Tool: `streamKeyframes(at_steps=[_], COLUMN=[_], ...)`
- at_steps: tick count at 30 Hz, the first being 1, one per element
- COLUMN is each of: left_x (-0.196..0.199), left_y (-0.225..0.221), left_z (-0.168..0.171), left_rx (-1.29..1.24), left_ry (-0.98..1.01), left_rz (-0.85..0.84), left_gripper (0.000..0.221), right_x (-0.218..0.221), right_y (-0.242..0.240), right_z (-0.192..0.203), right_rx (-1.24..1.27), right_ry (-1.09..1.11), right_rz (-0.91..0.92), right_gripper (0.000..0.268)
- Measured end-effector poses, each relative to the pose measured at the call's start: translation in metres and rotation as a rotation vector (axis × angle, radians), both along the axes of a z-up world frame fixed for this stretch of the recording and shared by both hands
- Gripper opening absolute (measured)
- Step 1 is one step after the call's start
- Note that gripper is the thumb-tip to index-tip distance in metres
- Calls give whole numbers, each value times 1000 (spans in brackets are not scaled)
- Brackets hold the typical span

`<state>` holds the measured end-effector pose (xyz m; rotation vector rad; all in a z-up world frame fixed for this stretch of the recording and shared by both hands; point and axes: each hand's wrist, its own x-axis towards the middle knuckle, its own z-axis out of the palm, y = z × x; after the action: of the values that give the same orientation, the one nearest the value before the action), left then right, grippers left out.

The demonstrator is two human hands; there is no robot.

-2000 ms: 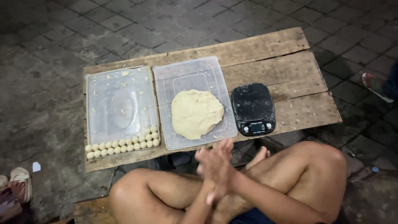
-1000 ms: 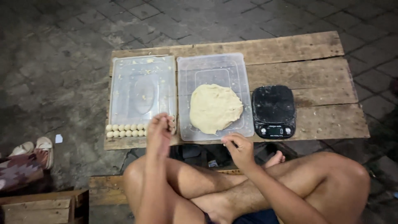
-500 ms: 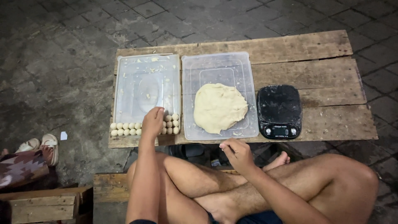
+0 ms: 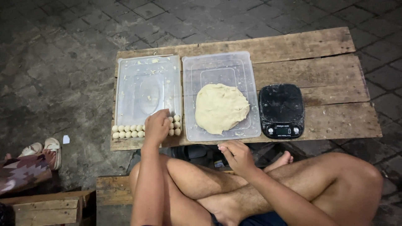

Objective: Portioning dough by weight using a digital scale and rolling the pieces into small uniform balls.

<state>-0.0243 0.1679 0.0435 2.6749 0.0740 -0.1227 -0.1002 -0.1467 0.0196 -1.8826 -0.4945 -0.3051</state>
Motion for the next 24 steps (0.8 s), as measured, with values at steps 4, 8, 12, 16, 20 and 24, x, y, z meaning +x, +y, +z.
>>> streamKeyframes(at_steps=[4, 8, 12, 16, 20, 24], left_x=[-1, -8, -10, -5, 3, 1], left_y=[-4, -18, -25, -27, -68, -143], left_z=[-38, -18, -21, -34, -45, -37], left_rx=[336, 464, 553, 606, 372, 166], left_ry=[26, -99, -96, -260, -492, -542], left_rz=[-169, -230, -265, -276, -285, -427], left_gripper=[39, 39, 37, 41, 55, 62], right_x=[0, 0, 1, 16, 59, 119], right_y=[-1, -1, -2, -11, -36, -52], right_z=[3, 0, -9, -1, -7, -18], right_rx=[10, -10, -52, -233, -533, -601], right_ry=[2, 13, 6, -81, -206, -21], right_rz=[5, 0, -24, -79, -232, -343], right_gripper=[14, 14, 14, 16, 40, 46])
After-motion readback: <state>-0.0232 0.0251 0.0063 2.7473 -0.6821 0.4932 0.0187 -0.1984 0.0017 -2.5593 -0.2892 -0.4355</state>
